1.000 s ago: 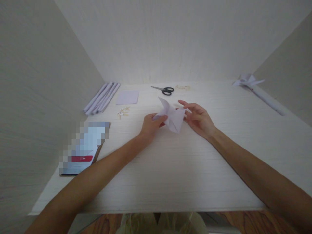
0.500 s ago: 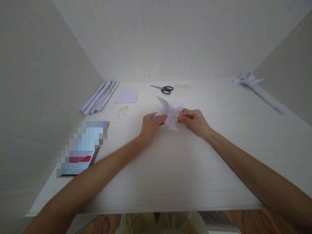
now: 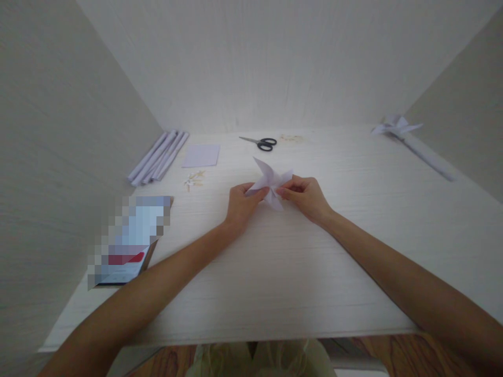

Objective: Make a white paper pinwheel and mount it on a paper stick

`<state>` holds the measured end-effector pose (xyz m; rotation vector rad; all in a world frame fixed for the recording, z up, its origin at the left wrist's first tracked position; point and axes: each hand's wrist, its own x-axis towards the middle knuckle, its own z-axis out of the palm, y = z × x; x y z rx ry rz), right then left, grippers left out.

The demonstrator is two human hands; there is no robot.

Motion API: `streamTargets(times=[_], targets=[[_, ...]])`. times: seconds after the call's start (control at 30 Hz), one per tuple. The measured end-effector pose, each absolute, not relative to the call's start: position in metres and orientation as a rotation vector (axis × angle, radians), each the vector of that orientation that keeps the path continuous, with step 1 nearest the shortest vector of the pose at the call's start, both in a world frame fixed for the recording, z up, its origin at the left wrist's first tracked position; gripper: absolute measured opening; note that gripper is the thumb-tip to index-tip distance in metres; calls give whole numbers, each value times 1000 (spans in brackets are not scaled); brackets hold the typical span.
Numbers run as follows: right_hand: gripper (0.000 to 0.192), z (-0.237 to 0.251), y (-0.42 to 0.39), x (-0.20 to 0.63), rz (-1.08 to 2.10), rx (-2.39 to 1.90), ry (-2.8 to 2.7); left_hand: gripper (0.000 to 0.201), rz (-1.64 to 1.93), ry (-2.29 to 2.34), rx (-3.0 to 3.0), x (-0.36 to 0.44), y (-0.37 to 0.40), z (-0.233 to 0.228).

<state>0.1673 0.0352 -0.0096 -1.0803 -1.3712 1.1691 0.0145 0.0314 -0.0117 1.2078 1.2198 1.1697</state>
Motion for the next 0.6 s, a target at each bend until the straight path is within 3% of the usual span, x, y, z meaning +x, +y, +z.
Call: streamTargets(times=[0.6], targets=[[17,-4,33,164,1099,-1168,-1409,27,1139,1317,1354,15,27,-9]])
